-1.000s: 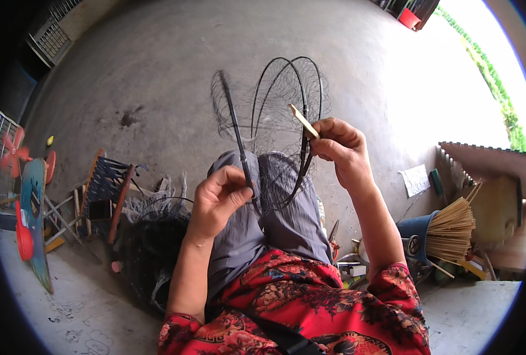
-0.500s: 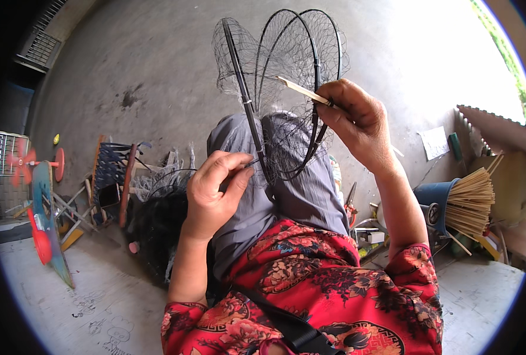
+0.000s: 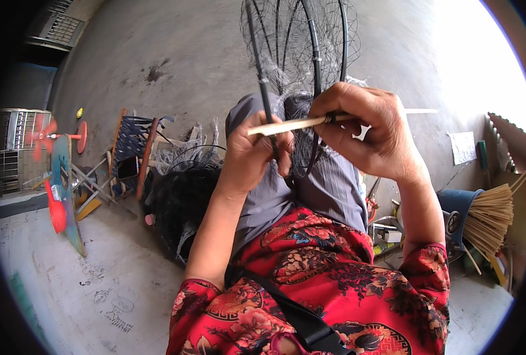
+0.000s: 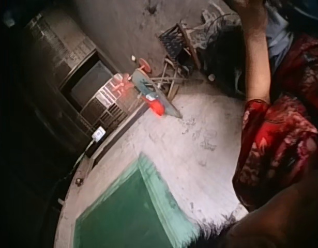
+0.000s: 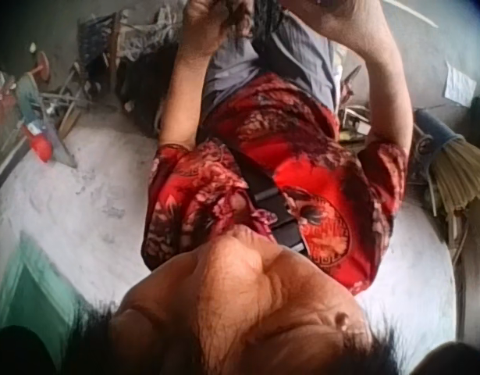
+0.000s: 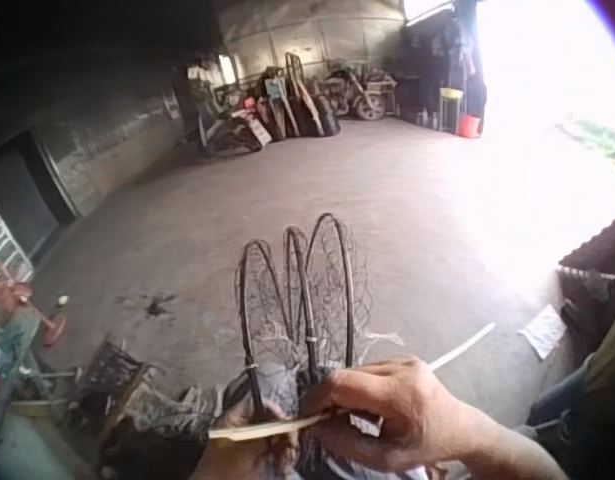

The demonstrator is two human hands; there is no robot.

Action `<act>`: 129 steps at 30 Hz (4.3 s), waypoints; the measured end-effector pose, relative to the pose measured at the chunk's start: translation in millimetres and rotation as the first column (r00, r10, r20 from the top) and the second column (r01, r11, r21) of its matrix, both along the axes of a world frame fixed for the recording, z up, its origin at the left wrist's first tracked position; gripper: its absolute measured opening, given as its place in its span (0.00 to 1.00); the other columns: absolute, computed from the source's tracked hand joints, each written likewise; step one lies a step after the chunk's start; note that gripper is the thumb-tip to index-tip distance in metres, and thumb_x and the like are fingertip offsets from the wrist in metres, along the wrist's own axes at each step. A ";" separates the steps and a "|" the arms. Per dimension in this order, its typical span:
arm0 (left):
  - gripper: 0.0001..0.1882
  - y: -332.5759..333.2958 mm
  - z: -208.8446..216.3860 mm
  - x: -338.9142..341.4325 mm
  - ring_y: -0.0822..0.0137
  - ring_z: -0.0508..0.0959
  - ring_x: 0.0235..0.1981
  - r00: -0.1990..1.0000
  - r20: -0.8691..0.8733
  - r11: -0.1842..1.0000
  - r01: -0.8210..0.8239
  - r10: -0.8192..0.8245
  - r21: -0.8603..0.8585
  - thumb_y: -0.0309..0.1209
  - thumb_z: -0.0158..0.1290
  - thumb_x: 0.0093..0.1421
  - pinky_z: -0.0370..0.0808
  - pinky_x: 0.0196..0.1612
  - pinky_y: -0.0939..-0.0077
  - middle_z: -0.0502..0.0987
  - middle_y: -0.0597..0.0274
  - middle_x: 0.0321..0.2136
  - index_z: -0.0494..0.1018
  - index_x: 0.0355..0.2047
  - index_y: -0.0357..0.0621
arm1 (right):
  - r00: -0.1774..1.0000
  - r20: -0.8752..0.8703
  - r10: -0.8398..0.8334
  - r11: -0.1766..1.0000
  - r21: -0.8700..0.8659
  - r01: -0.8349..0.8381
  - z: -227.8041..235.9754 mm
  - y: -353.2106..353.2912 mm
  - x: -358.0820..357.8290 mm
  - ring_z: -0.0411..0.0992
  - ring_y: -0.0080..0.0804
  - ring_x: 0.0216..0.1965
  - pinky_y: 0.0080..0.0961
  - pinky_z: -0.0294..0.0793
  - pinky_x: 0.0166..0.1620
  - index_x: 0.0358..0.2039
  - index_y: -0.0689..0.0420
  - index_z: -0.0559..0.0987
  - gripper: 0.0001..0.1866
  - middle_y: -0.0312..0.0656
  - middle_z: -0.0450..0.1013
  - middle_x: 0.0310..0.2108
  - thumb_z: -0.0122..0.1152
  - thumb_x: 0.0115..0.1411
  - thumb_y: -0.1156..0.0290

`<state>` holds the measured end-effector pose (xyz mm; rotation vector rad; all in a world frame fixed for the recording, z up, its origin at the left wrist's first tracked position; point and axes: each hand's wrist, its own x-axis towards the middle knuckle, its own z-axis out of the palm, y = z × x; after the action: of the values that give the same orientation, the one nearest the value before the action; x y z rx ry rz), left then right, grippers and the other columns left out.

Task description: The person assembles a fish trap by threading mesh netting onto circular wire hoops and securing them with thin sticks.

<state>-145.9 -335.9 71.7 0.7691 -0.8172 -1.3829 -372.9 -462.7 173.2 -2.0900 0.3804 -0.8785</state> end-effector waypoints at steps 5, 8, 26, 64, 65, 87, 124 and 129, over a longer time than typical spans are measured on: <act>0.07 -31.1 31.1 13.6 0.75 0.77 0.21 0.882 -0.329 0.929 -0.368 0.336 -0.038 0.30 0.58 0.78 0.71 0.21 0.85 0.86 0.57 0.42 0.79 0.53 0.45 | 0.976 0.050 0.213 0.977 -0.015 -0.213 19.1 -5.9 21.0 0.72 0.17 0.28 0.20 0.70 0.31 0.42 0.60 0.85 0.09 0.33 0.78 0.30 0.69 0.61 0.81; 0.11 -11.4 50.1 21.7 0.72 0.77 0.21 0.913 -0.227 0.933 -0.358 0.339 -0.044 0.30 0.58 0.77 0.67 0.20 0.80 0.87 0.54 0.47 0.79 0.56 0.43 | 0.960 0.280 0.014 0.859 0.488 -0.155 12.9 -35.2 13.1 0.78 0.17 0.36 0.21 0.76 0.37 0.47 0.62 0.83 0.07 0.33 0.81 0.34 0.67 0.70 0.80; 0.10 24.8 95.0 14.7 0.64 0.82 0.33 0.923 -0.304 0.971 -0.218 0.237 0.096 0.34 0.59 0.75 0.78 0.31 0.72 0.83 0.43 0.53 0.77 0.43 0.39 | 0.997 -0.077 0.015 0.977 -0.210 -0.031 53.9 -18.1 -5.4 0.84 0.38 0.34 0.33 0.81 0.37 0.50 0.59 0.88 0.13 0.44 0.84 0.35 0.73 0.65 0.78; 0.09 33.2 116.4 -2.5 0.76 0.72 0.20 0.929 -0.115 0.936 -0.350 0.353 0.046 0.36 0.57 0.79 0.66 0.23 0.81 0.82 0.60 0.30 0.79 0.48 0.44 | 0.982 0.028 -0.185 0.880 -0.440 0.178 52.5 34.1 29.8 0.76 0.37 0.26 0.37 0.76 0.29 0.57 0.51 0.87 0.24 0.37 0.75 0.28 0.72 0.59 0.78; 0.09 34.5 116.9 -0.7 0.76 0.72 0.20 0.928 -0.114 0.935 -0.351 0.354 0.045 0.36 0.57 0.79 0.66 0.23 0.81 0.82 0.60 0.30 0.79 0.48 0.44 | 0.969 -0.051 -0.241 0.809 -0.562 0.172 51.7 32.2 27.3 0.75 0.36 0.25 0.36 0.75 0.29 0.58 0.48 0.87 0.26 0.35 0.72 0.26 0.71 0.58 0.79; 0.11 31.5 135.8 1.8 0.75 0.74 0.21 0.914 0.062 0.915 -0.402 0.400 0.020 0.36 0.59 0.77 0.67 0.24 0.81 0.79 0.65 0.25 0.80 0.47 0.40 | 0.976 0.205 -0.078 0.962 -0.241 0.127 46.1 44.0 60.4 0.73 0.39 0.22 0.36 0.72 0.27 0.58 0.57 0.86 0.25 0.39 0.73 0.24 0.71 0.59 0.83; 0.06 15.9 123.6 15.4 0.78 0.73 0.19 0.983 -0.037 0.981 -0.183 0.181 -0.062 0.33 0.66 0.72 0.64 0.19 0.85 0.83 0.34 0.60 0.84 0.42 0.47 | 0.811 -0.186 -0.554 0.684 -0.657 0.317 39.3 78.4 27.4 0.71 0.34 0.27 0.33 0.71 0.26 0.71 0.31 0.81 0.42 0.35 0.63 0.27 0.66 0.54 0.76; 0.05 17.0 122.1 10.5 0.78 0.74 0.20 0.983 -0.027 0.983 -0.184 0.184 -0.021 0.32 0.66 0.72 0.67 0.20 0.85 0.83 0.36 0.60 0.83 0.40 0.46 | 0.845 -0.083 -0.529 0.720 -0.572 0.394 40.4 74.2 35.8 0.73 0.38 0.25 0.38 0.72 0.27 0.64 0.44 0.86 0.35 0.37 0.68 0.26 0.66 0.54 0.83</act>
<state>-135.4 -318.9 193.8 0.7873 -0.7229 -1.2135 -337.1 -388.5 213.5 -2.6992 0.9181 -1.1176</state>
